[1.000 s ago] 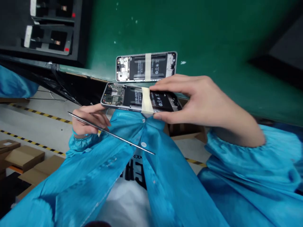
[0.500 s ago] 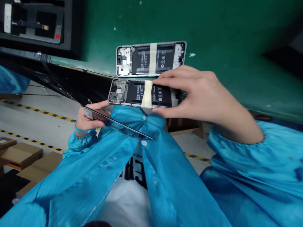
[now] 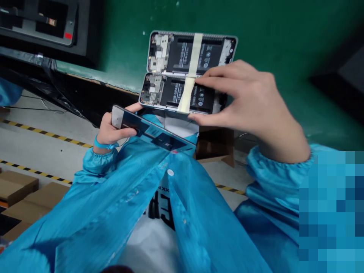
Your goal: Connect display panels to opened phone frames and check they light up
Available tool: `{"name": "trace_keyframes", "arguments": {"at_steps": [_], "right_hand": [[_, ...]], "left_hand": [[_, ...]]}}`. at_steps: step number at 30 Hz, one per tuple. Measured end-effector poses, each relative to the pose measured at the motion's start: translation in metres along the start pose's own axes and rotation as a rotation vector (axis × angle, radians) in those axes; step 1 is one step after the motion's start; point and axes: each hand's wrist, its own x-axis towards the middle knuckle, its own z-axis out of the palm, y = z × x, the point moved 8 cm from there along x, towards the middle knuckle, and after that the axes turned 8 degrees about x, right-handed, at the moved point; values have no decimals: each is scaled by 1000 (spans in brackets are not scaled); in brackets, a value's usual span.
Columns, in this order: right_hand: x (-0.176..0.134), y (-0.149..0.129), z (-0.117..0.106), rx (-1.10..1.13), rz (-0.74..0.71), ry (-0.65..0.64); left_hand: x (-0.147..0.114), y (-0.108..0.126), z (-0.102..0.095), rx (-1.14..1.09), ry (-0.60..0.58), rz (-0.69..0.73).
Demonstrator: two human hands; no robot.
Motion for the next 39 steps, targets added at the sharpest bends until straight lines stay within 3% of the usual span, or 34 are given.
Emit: {"name": "trace_keyframes", "arguments": {"at_steps": [4, 8, 13, 17, 20, 22, 24, 27, 39], "right_hand": [[-5, -3, 6, -84, -58, 70], [-9, -12, 11, -110, -118, 116], [-9, -21, 13, -84, -105, 71], [0, -24, 1, -110, -83, 93], [11, -2, -20, -165, 13, 168], [18, 22, -26, -199, 58, 97], [22, 47, -25, -168, 73, -59], [23, 66, -23, -84, 77, -224], [27, 55, -24, -123, 96, -238]], "left_hand": [[-5, -8, 11, -24, 17, -4], [-16, -2, 17, -77, 12, 64], [-23, 9, 17, -18, -37, 149], [-26, 13, 10, 36, -47, 97], [-29, 16, 7, 33, -60, 78], [-30, 19, 5, 14, -65, 95], [-31, 19, 4, 6, -69, 104], [-33, 14, 2, 0, -77, 90], [-34, -3, 4, -4, -142, -37]]}}
